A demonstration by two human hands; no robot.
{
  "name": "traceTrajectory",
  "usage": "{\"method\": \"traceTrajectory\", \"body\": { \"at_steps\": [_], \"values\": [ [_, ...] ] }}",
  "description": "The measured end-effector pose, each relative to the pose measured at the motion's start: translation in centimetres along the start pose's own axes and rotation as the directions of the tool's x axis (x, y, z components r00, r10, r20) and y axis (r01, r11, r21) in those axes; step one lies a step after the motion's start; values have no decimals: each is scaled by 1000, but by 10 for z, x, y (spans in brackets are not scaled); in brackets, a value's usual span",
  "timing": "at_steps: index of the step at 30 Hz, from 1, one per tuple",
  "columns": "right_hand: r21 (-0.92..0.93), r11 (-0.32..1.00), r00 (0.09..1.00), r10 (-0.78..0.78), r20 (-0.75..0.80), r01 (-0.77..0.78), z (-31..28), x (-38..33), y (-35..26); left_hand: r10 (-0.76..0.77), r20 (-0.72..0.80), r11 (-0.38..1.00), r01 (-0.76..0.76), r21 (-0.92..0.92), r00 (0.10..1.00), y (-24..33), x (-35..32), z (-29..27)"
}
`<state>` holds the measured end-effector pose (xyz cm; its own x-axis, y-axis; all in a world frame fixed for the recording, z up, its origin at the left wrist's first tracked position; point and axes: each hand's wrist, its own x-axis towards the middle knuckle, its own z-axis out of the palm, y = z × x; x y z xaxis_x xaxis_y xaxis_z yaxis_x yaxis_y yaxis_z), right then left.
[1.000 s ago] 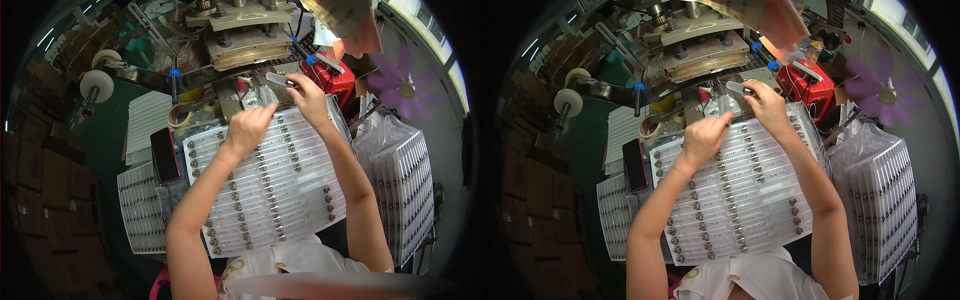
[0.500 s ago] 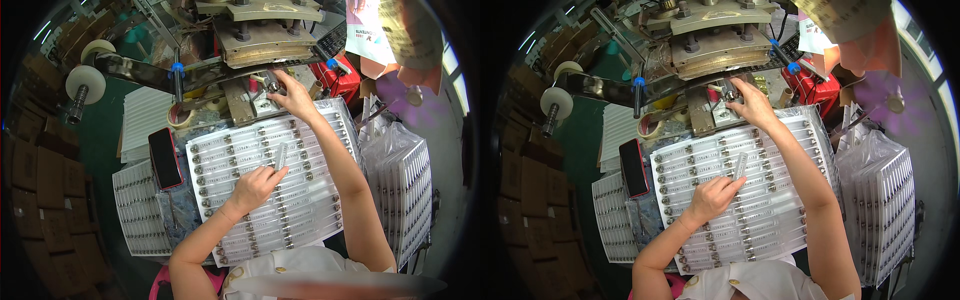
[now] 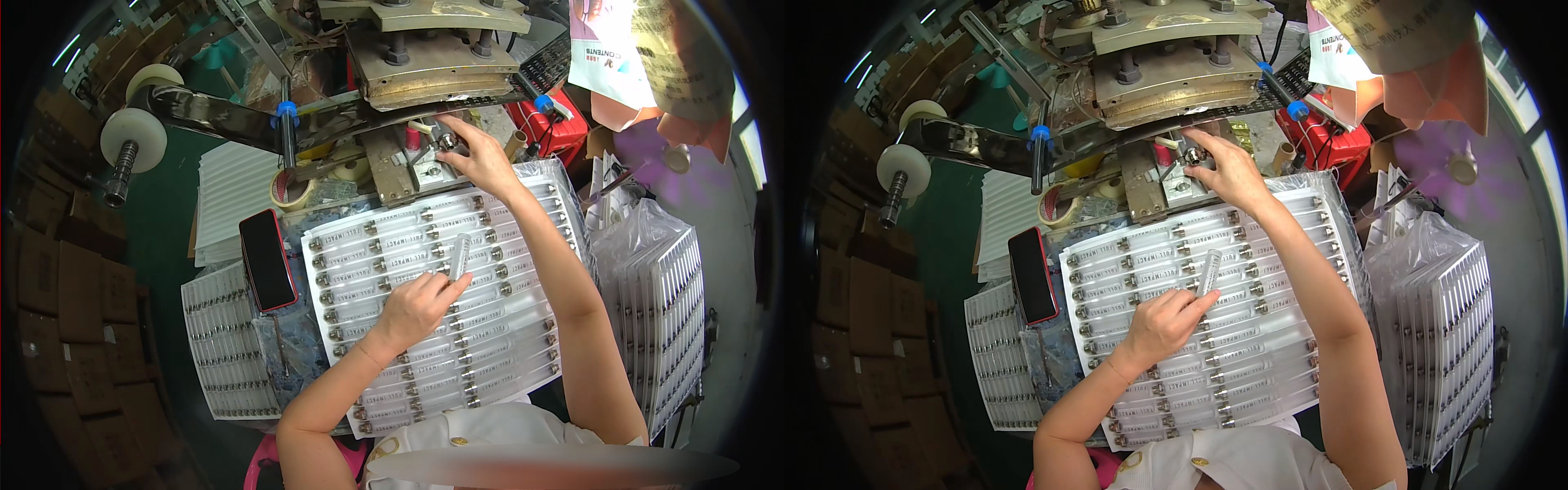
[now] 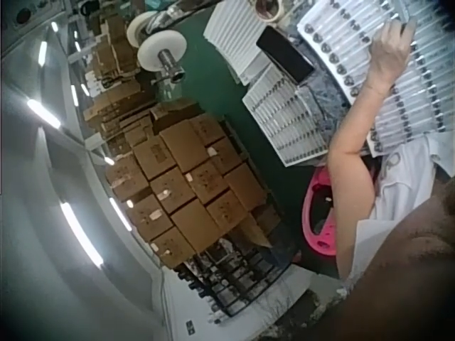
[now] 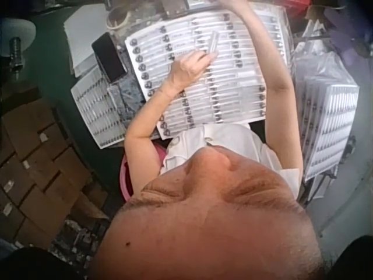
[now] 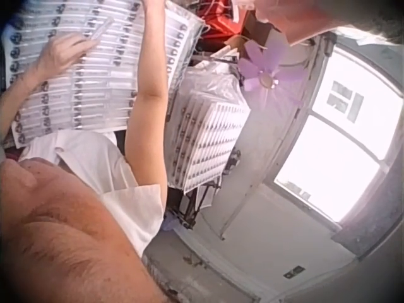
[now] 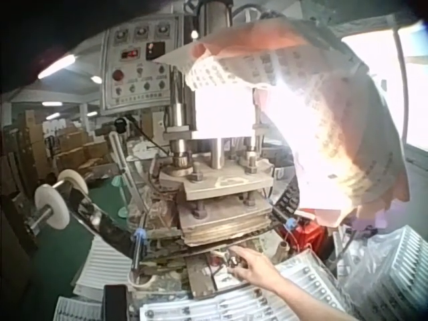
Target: Manually placing small electronic components into rows within a clear plastic storage tray.
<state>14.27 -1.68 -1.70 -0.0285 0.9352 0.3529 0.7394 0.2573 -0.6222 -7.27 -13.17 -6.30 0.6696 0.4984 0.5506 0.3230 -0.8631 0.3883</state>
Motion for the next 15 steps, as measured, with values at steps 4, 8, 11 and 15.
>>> {"method": "traceTrajectory", "body": {
  "at_steps": [4,8,11,15],
  "values": [
    [-14,999,999,-29,-18,29,0,1,4,-3,4,1000,3,-2,1000,0,1,1],
    [-26,997,997,-73,-29,73,1,3,7,0,13,1000,0,1,1000,0,2,0],
    [-11,998,998,-62,-18,62,2,4,7,-3,9,1000,3,-5,1000,-1,0,0],
    [-24,997,997,-70,-41,70,6,0,9,-3,23,1000,3,-7,1000,1,-4,0]
  ]
}}
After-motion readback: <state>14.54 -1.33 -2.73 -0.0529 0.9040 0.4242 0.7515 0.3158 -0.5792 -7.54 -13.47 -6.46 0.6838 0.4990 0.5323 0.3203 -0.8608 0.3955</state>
